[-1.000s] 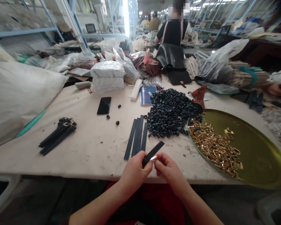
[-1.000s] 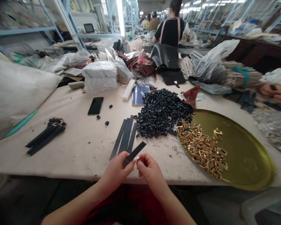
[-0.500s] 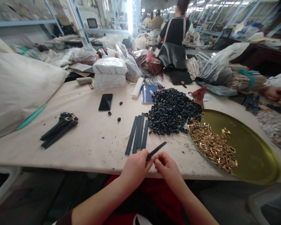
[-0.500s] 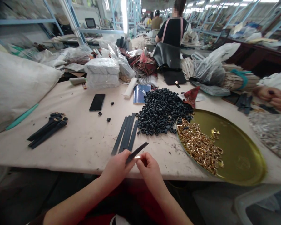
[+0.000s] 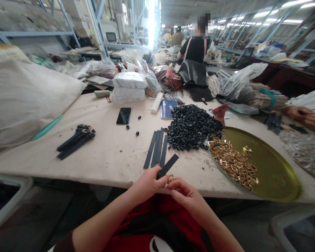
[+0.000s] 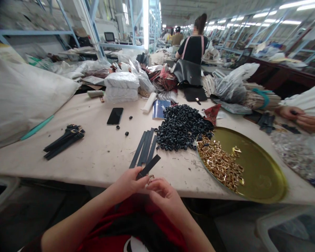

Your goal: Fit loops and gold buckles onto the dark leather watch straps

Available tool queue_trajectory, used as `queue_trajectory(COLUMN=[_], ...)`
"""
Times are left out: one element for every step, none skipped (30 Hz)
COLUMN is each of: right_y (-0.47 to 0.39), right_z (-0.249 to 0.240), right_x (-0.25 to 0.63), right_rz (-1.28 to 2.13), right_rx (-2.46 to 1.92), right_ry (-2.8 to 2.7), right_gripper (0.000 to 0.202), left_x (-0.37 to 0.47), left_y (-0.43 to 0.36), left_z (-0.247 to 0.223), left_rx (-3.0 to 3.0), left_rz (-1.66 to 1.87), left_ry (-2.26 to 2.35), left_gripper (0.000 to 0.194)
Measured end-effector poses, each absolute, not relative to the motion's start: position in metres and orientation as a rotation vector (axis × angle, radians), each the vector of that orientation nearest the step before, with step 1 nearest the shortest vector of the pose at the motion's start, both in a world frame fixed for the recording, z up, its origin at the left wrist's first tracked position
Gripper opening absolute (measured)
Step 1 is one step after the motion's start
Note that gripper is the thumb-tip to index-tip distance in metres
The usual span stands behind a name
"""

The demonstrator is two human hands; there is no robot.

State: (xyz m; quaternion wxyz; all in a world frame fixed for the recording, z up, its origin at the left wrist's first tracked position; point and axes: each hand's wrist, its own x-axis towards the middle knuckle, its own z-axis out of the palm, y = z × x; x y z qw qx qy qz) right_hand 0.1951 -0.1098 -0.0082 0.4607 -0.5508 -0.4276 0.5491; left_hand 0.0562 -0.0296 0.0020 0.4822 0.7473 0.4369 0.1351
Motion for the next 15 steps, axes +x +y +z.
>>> queue_trajectory(right_y=[-0.112,-0.115,-0.116,-0.117,-0.118,-0.118,-0.118,-0.117,-0.115,-0.113,-0.111,-0.109,-0.107,-0.105,-0.104], right_z=[-0.007,-0.007,-0.008,-0.010,-0.012,-0.013,-0.015,-0.016,-0.017,-0.017,-0.017,-0.017,-0.017,-0.016,-0.017], right_x=[0.195,0.194,0.194,0.193,0.193,0.193,0.194,0.195,0.195,0.196,0.196,0.196,0.195,0.193,0.190], right_rz=[1.302,1.273,1.272,1.287,1.304,1.310,1.304,1.293,1.286,1.289,1.305,1.332,1.371,1.416,1.453], right_rx=[-1.347,-1.341,-1.332,-1.325,-1.318,-1.317,-1.318,-1.313,-1.294,-1.255,-1.203,-1.147,-1.096,-1.054,-1.023], right_ry=[-1.049,-1.029,-0.999,-0.967,-0.936,-0.895,-0.835,-0.745,-0.630,-0.502,-0.376,-0.268,-0.182,-0.118,-0.069], right_gripper=[0.011,0.011,0.012,0.015,0.018,0.020,0.021,0.020,0.020,0.020,0.022,0.024,0.027,0.029,0.030], left_x=[0.055,0.055,0.054,0.053,0.052,0.050,0.047,0.044,0.040,0.036,0.032,0.029,0.027,0.025,0.025], left_y=[-0.031,-0.034,-0.036,-0.039,-0.041,-0.043,-0.044,-0.045,-0.046,-0.048,-0.049,-0.050,-0.052,-0.053,-0.054], left_z=[0.003,0.004,0.004,0.005,0.006,0.007,0.008,0.009,0.010,0.011,0.011,0.012,0.012,0.012,0.012], left_rx=[1.760,1.691,1.622,1.560,1.507,1.467,1.454,1.474,1.521,1.585,1.653,1.717,1.768,1.804,1.829], left_rz=[0.306,0.275,0.245,0.222,0.206,0.199,0.206,0.226,0.250,0.266,0.267,0.251,0.222,0.190,0.168], left_ry=[1.022,0.988,0.968,0.954,0.938,0.920,0.904,0.898,0.906,0.925,0.947,0.960,0.965,0.966,0.968], left_gripper=[0.024,0.024,0.026,0.027,0.028,0.030,0.030,0.030,0.029,0.030,0.030,0.030,0.030,0.029,0.029])
